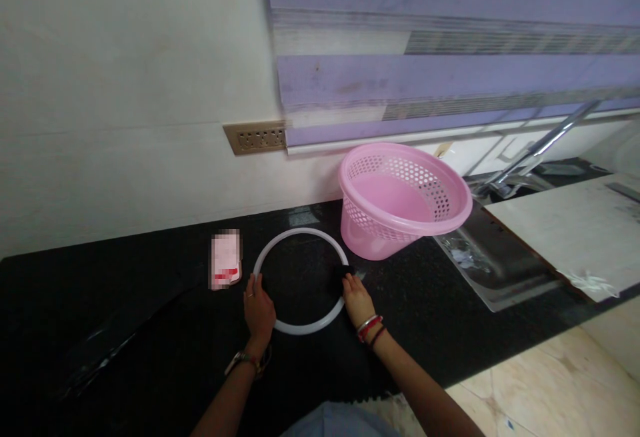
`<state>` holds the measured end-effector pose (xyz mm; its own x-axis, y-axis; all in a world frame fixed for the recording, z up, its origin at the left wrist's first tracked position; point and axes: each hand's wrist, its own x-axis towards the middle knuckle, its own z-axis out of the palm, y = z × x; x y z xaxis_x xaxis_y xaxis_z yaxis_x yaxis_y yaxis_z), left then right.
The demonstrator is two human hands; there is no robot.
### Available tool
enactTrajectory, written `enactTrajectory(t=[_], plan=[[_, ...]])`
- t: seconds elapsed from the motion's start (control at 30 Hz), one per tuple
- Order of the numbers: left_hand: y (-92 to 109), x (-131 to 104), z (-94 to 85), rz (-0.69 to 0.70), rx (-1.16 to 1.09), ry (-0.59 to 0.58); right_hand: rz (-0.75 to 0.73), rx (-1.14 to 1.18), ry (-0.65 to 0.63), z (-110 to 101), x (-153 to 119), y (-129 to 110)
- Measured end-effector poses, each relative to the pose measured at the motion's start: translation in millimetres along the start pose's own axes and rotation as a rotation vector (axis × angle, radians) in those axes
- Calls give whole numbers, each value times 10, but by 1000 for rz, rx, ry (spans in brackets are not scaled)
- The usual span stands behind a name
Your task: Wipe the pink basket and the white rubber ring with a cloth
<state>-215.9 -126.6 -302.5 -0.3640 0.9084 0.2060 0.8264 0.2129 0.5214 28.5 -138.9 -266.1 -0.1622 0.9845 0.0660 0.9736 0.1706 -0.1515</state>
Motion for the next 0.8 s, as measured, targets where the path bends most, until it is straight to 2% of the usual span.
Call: enactTrajectory(t=[0.13, 0.37, 0.43, 0.53, 0.67, 0.73, 0.8], plan=[[4, -4, 7, 1, -42, 31, 61, -30, -12, 3, 159, 63], [0, 0, 27, 20, -42, 55, -43, -14, 85, 163, -220, 136], [1, 3, 28, 10, -26, 53, -31, 52, 115, 166, -147, 146], [10, 6, 24, 0, -9, 40, 29, 174, 160, 139, 157, 164], [23, 1, 16, -6, 1, 26, 109, 278, 141, 93, 513, 162], [28, -6, 13, -10, -7, 30, 125, 282, 125, 87, 516, 130], [29, -12, 12, -12, -17, 33, 110, 263, 117, 95, 399, 79]])
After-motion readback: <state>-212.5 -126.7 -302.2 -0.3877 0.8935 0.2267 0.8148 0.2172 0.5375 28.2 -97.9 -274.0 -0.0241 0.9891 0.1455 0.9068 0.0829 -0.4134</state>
